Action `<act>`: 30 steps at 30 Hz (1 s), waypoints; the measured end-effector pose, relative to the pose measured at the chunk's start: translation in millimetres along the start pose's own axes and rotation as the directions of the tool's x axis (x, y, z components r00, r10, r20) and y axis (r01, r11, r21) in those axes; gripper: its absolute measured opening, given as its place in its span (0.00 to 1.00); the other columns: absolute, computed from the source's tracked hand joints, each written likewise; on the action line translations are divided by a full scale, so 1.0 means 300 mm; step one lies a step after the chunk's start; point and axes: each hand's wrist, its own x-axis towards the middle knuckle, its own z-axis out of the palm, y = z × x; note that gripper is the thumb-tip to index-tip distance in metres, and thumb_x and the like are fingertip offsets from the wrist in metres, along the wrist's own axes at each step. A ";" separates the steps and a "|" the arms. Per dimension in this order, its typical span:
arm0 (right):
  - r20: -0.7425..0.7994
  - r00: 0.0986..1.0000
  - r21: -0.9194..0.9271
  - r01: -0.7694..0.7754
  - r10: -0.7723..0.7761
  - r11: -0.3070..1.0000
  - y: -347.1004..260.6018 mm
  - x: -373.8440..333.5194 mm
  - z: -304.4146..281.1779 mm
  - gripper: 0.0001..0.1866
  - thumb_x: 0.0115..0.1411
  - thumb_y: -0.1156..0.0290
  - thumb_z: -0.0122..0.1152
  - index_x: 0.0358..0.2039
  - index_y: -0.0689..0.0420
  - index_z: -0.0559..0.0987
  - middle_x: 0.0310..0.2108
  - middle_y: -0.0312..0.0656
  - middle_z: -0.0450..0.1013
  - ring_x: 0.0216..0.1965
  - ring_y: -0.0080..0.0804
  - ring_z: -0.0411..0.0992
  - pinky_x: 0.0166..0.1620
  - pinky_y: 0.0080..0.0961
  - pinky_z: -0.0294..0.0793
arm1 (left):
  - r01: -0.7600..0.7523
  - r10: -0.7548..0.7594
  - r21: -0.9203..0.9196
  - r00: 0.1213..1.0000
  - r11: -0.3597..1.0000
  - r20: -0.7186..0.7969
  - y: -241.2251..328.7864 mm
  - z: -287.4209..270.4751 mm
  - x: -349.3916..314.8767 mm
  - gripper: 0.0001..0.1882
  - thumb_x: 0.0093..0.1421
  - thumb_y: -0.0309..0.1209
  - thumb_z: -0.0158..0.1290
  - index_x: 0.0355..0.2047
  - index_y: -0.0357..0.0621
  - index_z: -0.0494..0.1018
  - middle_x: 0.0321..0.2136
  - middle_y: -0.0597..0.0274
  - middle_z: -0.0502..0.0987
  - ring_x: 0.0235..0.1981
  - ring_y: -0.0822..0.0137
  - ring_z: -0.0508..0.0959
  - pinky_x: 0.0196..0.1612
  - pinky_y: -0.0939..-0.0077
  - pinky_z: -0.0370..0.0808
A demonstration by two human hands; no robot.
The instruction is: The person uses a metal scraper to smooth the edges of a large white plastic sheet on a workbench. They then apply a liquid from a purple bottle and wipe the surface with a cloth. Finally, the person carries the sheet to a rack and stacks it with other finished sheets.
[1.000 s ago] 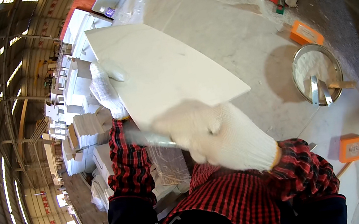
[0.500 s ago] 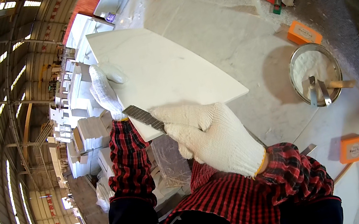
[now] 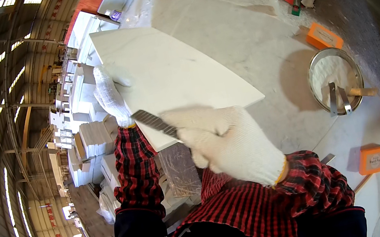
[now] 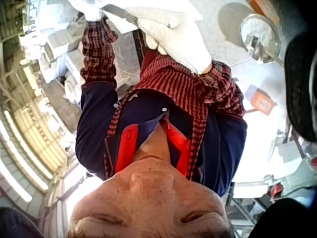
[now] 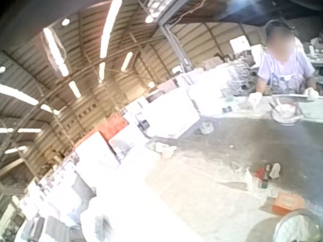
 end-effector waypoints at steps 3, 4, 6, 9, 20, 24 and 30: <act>-0.049 0.999 0.011 0.015 -0.014 1.000 0.026 0.022 -0.025 0.18 0.70 0.73 0.53 0.58 0.62 0.78 0.23 0.33 0.72 0.20 0.13 0.64 0.21 0.14 0.64 | 0.048 -0.046 -0.029 0.997 0.998 0.061 -0.008 -0.022 0.021 0.13 0.71 0.35 0.50 0.38 0.35 0.72 0.34 0.67 0.71 0.32 0.77 0.72 0.35 0.77 0.71; -0.050 0.999 0.003 0.015 -0.015 1.000 0.023 0.014 -0.013 0.18 0.70 0.73 0.53 0.58 0.62 0.78 0.23 0.33 0.72 0.20 0.13 0.64 0.21 0.14 0.64 | 0.112 -0.101 -0.077 0.987 0.991 0.128 -0.011 -0.037 0.032 0.13 0.71 0.35 0.50 0.39 0.35 0.72 0.35 0.67 0.71 0.33 0.77 0.73 0.35 0.77 0.72; -0.045 0.999 -0.012 0.022 -0.023 1.000 -0.005 -0.001 0.038 0.18 0.70 0.72 0.52 0.58 0.62 0.78 0.23 0.33 0.72 0.19 0.13 0.63 0.21 0.14 0.63 | 0.152 -0.143 -0.099 0.985 0.983 0.092 -0.037 -0.064 0.028 0.13 0.71 0.36 0.52 0.40 0.35 0.72 0.37 0.66 0.73 0.33 0.77 0.73 0.35 0.77 0.72; 0.014 1.000 -0.015 -0.009 0.009 1.000 0.007 0.009 0.018 0.18 0.71 0.69 0.52 0.59 0.59 0.77 0.21 0.33 0.71 0.18 0.13 0.62 0.20 0.14 0.63 | 0.072 -0.061 -0.114 0.993 0.991 0.098 -0.055 -0.078 0.016 0.12 0.71 0.35 0.52 0.42 0.36 0.72 0.36 0.65 0.74 0.32 0.77 0.73 0.35 0.77 0.73; 0.000 1.000 0.139 0.008 -0.008 0.990 -0.008 -0.007 0.033 0.18 0.69 0.67 0.56 0.55 0.57 0.81 0.18 0.32 0.71 0.15 0.13 0.61 0.19 0.13 0.60 | 0.022 -0.014 -0.055 0.992 0.998 0.125 0.028 -0.004 0.015 0.16 0.73 0.36 0.47 0.32 0.36 0.70 0.27 0.69 0.69 0.28 0.78 0.69 0.35 0.79 0.69; -0.012 1.000 0.043 0.018 -0.017 0.999 0.027 -0.003 -0.028 0.19 0.70 0.69 0.54 0.59 0.58 0.78 0.22 0.32 0.73 0.19 0.12 0.63 0.21 0.13 0.62 | 0.008 -0.021 0.172 0.997 0.985 0.074 0.033 0.012 0.025 0.19 0.73 0.36 0.46 0.27 0.36 0.68 0.25 0.69 0.68 0.27 0.78 0.66 0.32 0.77 0.67; 0.109 0.994 0.009 0.020 -0.021 1.000 -0.037 -0.073 0.006 0.17 0.69 0.69 0.58 0.56 0.56 0.80 0.22 0.32 0.74 0.19 0.13 0.66 0.21 0.13 0.64 | 0.084 -0.104 0.154 0.986 0.985 0.128 0.048 0.061 0.077 0.20 0.73 0.36 0.47 0.26 0.36 0.70 0.22 0.70 0.67 0.24 0.78 0.65 0.30 0.76 0.66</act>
